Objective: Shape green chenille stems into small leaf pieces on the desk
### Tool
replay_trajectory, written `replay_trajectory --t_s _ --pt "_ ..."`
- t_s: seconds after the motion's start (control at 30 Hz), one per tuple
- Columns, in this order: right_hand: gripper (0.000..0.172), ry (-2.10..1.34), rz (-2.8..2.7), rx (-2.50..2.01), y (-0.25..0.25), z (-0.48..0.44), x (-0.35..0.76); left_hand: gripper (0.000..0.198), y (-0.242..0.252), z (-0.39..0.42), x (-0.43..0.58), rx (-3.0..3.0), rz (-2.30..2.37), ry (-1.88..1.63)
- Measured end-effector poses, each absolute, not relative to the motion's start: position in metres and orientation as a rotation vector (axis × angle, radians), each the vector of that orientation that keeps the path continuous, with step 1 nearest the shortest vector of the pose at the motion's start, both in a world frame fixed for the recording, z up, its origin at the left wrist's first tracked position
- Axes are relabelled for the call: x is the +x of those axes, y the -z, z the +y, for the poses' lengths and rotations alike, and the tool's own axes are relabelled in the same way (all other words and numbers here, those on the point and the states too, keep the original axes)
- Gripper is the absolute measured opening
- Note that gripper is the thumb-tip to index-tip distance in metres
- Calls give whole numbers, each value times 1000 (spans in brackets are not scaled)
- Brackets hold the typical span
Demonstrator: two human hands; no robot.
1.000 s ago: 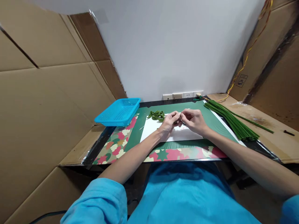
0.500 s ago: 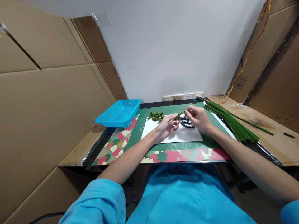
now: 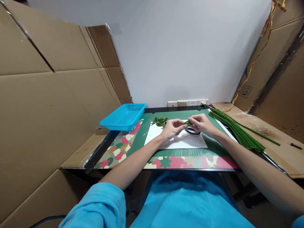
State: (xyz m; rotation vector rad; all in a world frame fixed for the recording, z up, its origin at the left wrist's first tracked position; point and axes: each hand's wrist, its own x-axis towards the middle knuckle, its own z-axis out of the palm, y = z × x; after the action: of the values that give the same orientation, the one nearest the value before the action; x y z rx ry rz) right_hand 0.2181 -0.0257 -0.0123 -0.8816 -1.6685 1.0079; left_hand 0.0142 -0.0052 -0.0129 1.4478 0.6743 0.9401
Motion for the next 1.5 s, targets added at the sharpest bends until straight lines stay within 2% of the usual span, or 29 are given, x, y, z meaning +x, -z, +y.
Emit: replay_trajectory --t_s 0.27,0.47,0.67,1.1,1.27,1.5 --pt "56 -1191 -1595 -849 15 -21 216 54 12 0 15 1528 665 -984" --pt "58 -1160 -1618 -842 9 -24 217 62 11 -5 13 1547 618 -871" --pt "56 -1163 -1641 -839 6 -26 212 54 12 -8 16 1474 603 -904" --pt "55 -1085 -1537 -842 9 -24 213 57 16 1 16 1370 668 -926" --pt "52 -1040 -1478 -829 6 -23 216 52 14 5 11 1343 661 -942" --pt "48 -1107 -1444 -812 8 -22 219 54 13 4 8 1382 648 -910"
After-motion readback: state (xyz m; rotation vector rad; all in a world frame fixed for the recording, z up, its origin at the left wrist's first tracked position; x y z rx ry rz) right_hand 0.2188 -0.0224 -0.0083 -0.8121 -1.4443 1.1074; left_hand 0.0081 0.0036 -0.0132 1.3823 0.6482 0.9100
